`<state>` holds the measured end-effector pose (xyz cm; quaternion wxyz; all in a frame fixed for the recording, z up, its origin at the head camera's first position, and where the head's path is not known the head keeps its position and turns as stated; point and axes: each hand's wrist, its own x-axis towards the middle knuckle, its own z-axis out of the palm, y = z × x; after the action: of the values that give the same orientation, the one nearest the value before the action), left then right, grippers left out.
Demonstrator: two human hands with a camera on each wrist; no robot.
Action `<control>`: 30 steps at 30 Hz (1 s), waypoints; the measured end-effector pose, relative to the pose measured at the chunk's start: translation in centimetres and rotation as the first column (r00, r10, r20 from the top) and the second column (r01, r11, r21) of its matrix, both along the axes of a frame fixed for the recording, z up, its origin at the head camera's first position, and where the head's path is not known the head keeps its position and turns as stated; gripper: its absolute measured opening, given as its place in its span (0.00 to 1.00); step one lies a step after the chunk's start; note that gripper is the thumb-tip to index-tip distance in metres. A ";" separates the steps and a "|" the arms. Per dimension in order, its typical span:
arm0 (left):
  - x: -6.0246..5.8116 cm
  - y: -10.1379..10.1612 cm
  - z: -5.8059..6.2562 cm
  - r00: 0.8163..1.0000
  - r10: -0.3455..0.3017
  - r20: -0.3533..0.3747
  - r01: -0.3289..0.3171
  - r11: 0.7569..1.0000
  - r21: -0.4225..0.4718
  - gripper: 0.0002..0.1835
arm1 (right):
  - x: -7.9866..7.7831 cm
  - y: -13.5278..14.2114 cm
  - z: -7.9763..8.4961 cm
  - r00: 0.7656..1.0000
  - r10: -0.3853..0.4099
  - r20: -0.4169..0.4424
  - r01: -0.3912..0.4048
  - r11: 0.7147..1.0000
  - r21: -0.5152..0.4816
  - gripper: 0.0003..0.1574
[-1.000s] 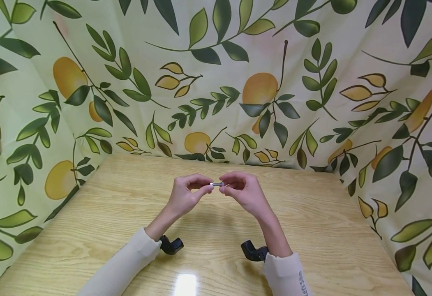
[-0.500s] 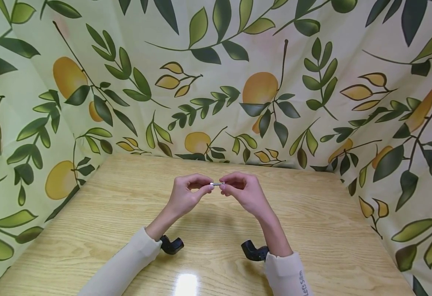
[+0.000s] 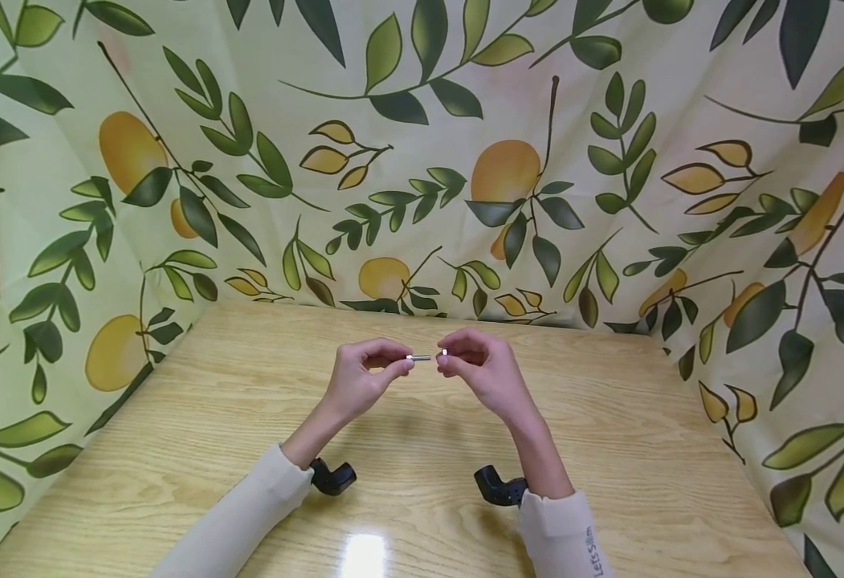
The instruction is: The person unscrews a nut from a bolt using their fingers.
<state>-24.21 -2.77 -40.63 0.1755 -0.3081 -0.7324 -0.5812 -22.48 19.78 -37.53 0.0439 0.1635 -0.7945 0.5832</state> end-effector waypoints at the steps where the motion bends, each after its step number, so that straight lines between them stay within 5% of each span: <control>1: 0.0 -0.1 0.0 1.000 0.003 0.012 -0.003 1.000 -0.001 0.06 | -0.1 0.1 0.0 1.000 -0.013 0.010 0.013 1.000 -0.003 0.15; 12: -0.8 -0.8 0.1 0.988 0.027 0.151 -0.027 1.000 -0.005 0.06 | -0.5 1.4 -0.1 0.994 -0.098 0.051 0.099 0.995 -0.014 0.17; 22: -0.9 -0.7 0.1 0.983 0.035 0.181 -0.030 0.999 -0.029 0.04 | -0.6 1.8 -0.1 0.991 -0.130 0.024 0.130 0.991 -0.011 0.17; 30: -1.9 -1.6 -0.5 0.937 -0.024 0.349 0.057 0.995 -0.083 0.06 | -0.4 2.1 0.0 0.994 -0.109 -0.015 0.109 0.994 0.014 0.16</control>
<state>-26.15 -4.33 -41.13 0.0172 -0.2235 -0.7712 -0.5958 -22.85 21.90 -37.50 0.0804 0.1244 -0.8061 0.5729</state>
